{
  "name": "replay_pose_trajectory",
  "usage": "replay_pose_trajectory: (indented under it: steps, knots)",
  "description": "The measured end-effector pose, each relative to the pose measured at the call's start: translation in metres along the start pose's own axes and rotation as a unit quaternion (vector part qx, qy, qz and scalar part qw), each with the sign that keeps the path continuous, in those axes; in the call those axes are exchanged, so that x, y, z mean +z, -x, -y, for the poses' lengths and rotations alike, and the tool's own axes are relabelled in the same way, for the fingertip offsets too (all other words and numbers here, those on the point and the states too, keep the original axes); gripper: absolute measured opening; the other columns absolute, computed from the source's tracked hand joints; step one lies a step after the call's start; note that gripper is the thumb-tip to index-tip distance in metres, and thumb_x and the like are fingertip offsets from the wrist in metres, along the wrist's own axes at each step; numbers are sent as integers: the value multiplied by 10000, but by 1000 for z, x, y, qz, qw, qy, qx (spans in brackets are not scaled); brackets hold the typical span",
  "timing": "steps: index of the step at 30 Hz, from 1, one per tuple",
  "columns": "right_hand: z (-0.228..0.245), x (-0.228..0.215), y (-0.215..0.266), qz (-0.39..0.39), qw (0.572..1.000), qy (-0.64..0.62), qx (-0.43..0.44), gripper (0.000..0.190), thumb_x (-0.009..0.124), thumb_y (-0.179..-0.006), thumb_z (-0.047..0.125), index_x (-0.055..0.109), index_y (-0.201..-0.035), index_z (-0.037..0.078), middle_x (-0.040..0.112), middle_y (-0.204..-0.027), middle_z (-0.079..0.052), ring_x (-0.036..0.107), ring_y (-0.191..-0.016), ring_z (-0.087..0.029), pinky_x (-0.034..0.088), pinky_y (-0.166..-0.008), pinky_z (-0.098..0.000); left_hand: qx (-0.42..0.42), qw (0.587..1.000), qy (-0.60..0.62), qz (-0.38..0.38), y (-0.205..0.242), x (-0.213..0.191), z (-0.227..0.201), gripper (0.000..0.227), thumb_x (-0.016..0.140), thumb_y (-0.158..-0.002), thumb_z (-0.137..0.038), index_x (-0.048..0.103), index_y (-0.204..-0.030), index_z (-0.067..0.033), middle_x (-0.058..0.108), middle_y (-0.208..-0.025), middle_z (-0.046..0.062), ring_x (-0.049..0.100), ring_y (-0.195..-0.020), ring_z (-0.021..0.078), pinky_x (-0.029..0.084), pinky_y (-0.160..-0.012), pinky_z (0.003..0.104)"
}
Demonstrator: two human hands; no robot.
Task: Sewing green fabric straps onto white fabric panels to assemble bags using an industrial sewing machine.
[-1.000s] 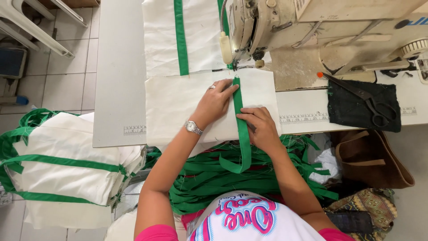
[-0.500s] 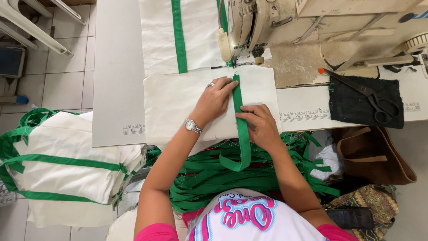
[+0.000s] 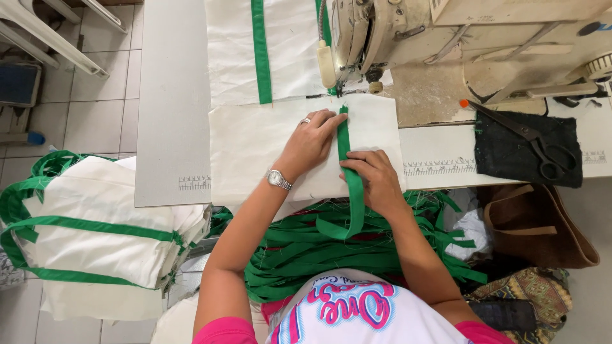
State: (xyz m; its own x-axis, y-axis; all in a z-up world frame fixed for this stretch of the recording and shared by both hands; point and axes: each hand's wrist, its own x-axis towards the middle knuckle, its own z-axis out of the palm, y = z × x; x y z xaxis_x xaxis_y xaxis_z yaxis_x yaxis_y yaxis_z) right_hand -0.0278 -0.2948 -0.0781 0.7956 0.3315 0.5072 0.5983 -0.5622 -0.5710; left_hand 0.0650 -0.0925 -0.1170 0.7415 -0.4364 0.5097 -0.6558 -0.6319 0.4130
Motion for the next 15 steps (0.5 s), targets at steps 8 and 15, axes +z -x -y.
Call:
replay_pose_trajectory:
  steps: [8, 15]
  knots:
    - [6, -2, 0, -33, 999, -5, 26, 184, 756, -944, 120, 790, -1114, 181, 755, -1125, -83, 671, -916, -311, 558, -803, -396, 8, 998, -17, -55, -2, -14, -6, 275, 631, -974, -97, 667, -1241, -150, 631, -1127, 96, 676, -1060, 310, 574, -927, 396]
    - [11, -9, 0, -68, 989, -85, 100, 95, 709, -977, 81, 686, -1068, 92, 726, -1028, -112, 718, -935, -323, 598, -790, -423, -51, 986, 157, -36, 7, -40, -85, 299, 592, -988, -78, 660, -1265, -165, 631, -1138, 70, 687, -981, 314, 588, -827, 406]
